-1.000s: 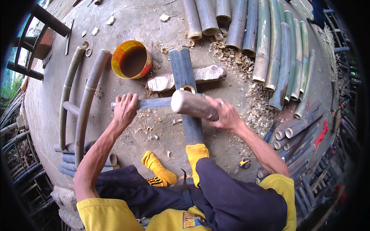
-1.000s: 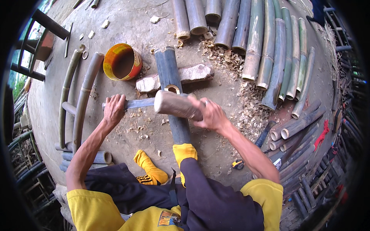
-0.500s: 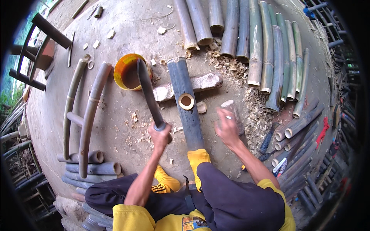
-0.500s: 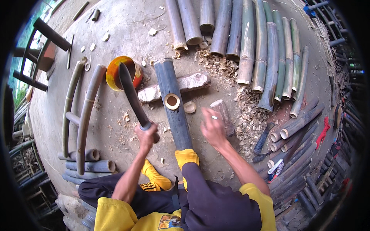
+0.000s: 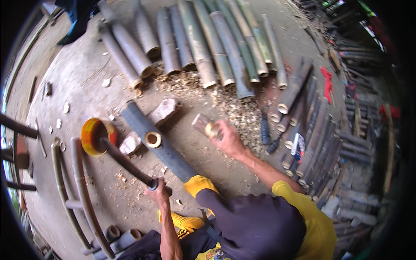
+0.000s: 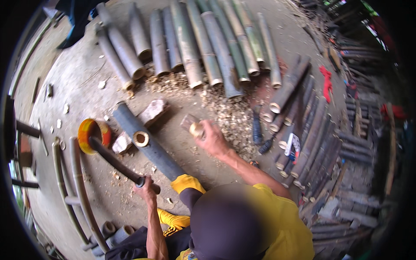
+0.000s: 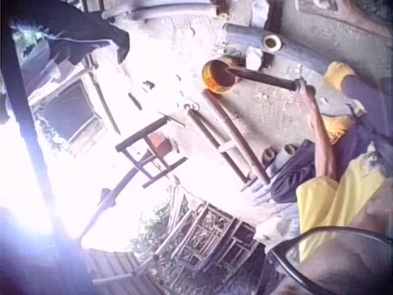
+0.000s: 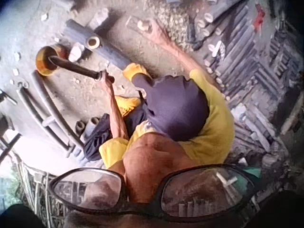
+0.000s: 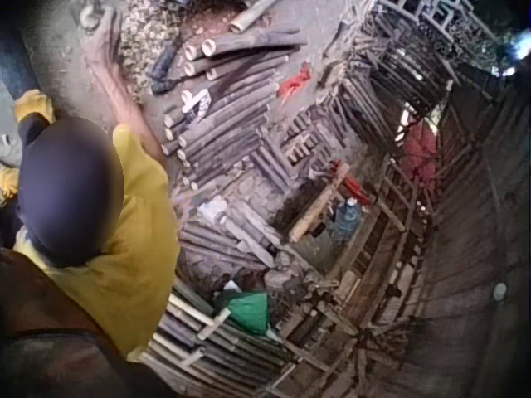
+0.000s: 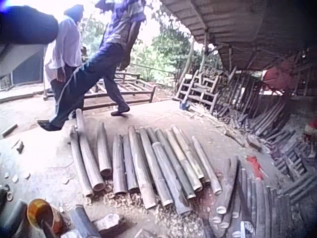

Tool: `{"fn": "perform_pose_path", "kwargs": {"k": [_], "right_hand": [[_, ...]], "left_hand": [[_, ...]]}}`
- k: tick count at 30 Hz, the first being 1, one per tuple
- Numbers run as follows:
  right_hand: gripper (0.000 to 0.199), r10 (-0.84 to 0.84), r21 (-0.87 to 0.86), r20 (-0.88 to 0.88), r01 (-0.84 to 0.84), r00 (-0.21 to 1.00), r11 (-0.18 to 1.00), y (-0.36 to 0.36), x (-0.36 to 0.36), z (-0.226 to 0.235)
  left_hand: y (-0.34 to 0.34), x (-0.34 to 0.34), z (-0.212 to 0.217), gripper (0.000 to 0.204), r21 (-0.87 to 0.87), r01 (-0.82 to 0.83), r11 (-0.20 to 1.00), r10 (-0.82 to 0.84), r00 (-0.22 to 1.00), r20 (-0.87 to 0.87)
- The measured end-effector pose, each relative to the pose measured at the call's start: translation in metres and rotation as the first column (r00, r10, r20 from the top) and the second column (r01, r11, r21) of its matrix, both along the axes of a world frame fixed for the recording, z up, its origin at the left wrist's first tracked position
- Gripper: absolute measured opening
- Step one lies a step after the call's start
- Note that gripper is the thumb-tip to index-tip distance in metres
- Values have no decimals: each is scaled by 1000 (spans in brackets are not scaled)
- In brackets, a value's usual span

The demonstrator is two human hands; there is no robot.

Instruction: The person constructs a bamboo structure by carving a hole into a segment of bamboo using a knife, measuring the bamboo with a tape measure, and fitting other bamboo segments into the carved hole while using a mallet.

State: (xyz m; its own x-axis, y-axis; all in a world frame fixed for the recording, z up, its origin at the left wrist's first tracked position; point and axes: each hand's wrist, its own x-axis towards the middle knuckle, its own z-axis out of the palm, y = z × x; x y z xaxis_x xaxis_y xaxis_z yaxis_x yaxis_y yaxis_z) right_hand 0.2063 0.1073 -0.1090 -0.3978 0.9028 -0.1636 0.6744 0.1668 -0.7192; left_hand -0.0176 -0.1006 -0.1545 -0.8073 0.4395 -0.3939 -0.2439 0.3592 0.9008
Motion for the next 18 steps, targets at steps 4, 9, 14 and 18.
{"fn": "perform_pose_path", "kwargs": {"k": [4,9,14,18], "right_hand": [[89,-405,223,104,375,908,900,34,90,14],[51,-432,264,138,387,891,883,-2,129,12],[76,242,-363,-266,-329,933,872,-75,-17,48],[62,-240,-209,-316,180,918,961,-53,3,3]], "left_hand": [[10,6,20,20,71,66,995,-65,998,-26],[32,33,54,24,17,302,953,-302,949,94],[76,60,78,51,155,608,778,-617,787,9],[105,83,112,73,-105,795,597,-725,480,-494]]}}
